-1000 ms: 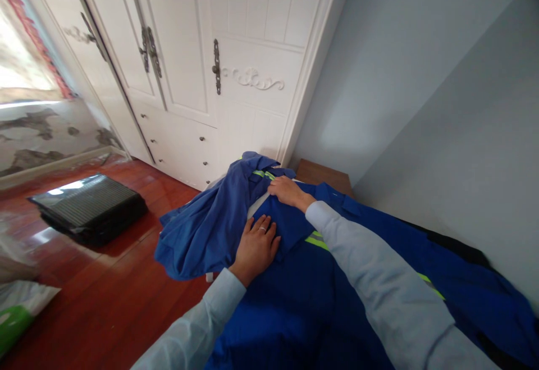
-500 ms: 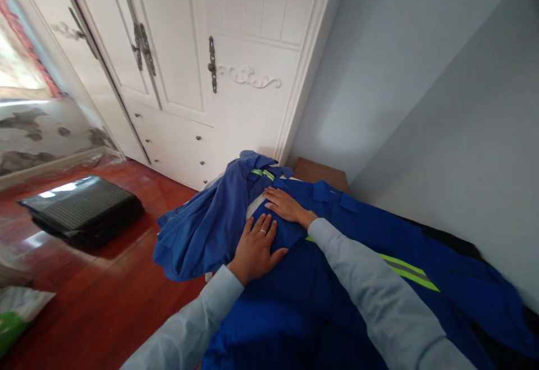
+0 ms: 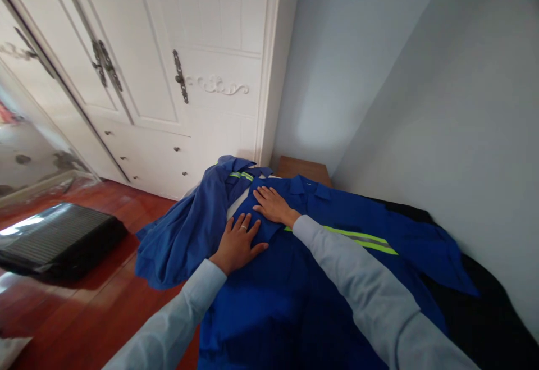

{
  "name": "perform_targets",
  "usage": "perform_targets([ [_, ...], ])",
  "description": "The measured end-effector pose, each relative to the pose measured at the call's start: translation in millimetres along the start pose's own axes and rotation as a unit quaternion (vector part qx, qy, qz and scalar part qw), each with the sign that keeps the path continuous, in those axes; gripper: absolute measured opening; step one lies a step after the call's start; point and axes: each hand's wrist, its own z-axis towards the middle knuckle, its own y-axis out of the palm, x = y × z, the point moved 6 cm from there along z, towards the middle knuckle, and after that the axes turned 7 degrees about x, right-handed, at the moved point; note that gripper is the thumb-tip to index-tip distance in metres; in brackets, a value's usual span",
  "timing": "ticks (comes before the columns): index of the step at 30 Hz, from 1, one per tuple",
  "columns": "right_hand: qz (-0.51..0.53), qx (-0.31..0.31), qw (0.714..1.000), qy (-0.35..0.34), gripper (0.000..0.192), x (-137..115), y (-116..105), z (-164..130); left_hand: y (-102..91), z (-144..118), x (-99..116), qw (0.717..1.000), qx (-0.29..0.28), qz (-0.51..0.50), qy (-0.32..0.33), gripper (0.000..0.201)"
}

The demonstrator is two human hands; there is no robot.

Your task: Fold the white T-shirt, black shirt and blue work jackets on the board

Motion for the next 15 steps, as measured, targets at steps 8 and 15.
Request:
perform_targets([
  [8,0.108,0.015,0.991,0.075,0.067,65.9,-60.8,-155.6,-13.2,54.5,37.1,0.999,0.020,0.024,0.025,0.058],
  [15,0.060,0.113,0.923,0.363,0.070,193.4,-124.6,-343.8,40.6,73.3,73.2,0.996,-0.051,-0.001,0.078,0.067],
])
